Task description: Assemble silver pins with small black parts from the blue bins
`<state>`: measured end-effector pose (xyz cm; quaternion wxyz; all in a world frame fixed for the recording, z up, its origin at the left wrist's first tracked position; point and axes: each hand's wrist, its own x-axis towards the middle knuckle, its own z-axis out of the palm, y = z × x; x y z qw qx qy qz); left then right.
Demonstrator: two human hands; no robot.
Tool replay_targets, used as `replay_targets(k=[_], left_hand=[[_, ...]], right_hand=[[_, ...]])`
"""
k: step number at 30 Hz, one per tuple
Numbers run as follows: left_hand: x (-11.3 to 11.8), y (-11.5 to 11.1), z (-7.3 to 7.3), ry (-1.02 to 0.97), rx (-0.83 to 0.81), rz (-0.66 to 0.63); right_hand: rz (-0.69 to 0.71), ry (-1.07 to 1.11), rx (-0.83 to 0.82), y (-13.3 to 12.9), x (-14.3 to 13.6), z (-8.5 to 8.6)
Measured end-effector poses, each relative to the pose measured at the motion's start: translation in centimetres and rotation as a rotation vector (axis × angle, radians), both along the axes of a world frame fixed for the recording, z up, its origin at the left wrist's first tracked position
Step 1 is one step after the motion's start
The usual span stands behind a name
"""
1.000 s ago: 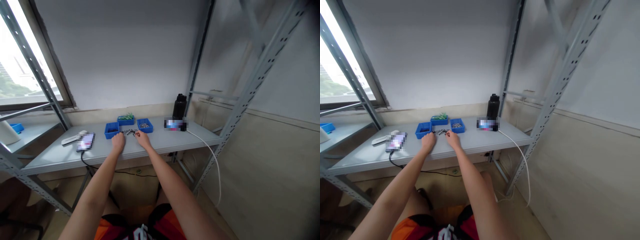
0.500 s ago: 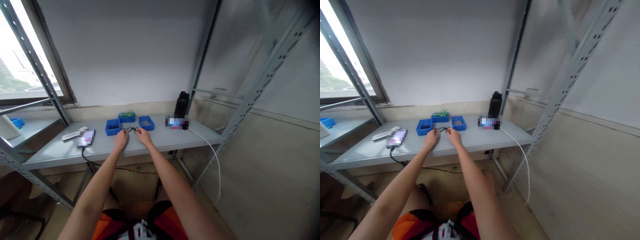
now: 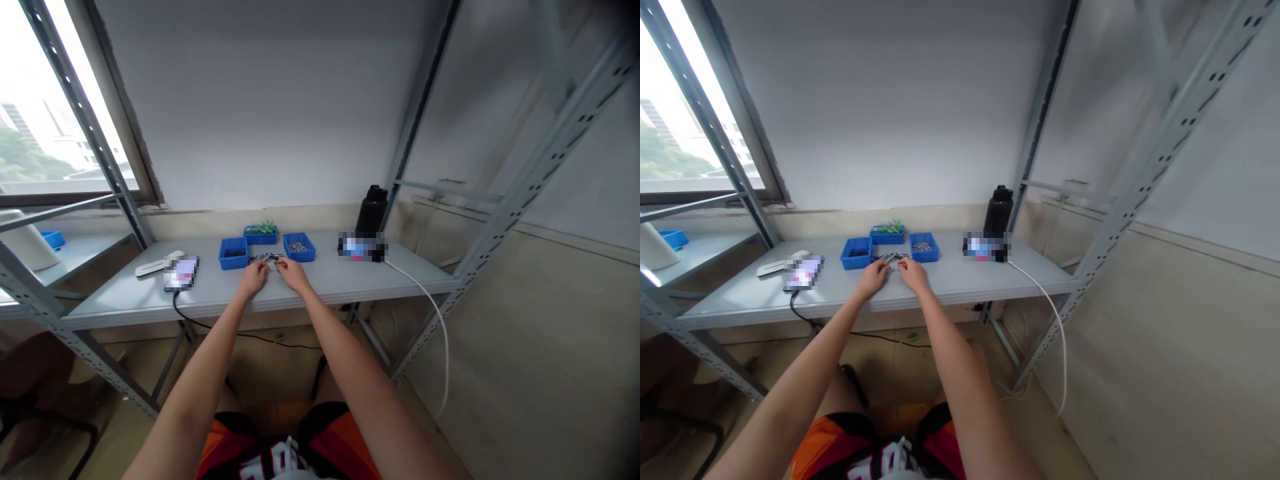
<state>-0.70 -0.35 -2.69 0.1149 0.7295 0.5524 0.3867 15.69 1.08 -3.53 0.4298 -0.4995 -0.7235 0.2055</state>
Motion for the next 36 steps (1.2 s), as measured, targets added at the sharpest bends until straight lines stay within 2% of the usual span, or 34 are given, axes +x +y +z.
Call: replay_targets(k=[7,14,23,31,36], left_hand=[[0.0,0.0,0.4,-0.172,0.043,0.004],[-0.1,0.1,0.3,-0.199,0.012,-0.068],[0.0,0.0,0.7,-0.304,-0.005,-0.042],[-0.1,-0.6,1.3,-0.381,-0.051,-0.090],[-0.1,-0.6,1.2,-0.337,-0.037,-0.108]], right_hand=[[0.065,-0.051,-0.011,0.0,0.0,0.0],[0.029,0.049,-0.030,0.4,0.0,-0.3],[0.005,0.021,-0.019,0.3,0.0,-0.2],[0.116,-0.032,-0.001,-0.4,0.1,0.4],[0.181,-0.065,0.007,-0.9,0.1,0.8]])
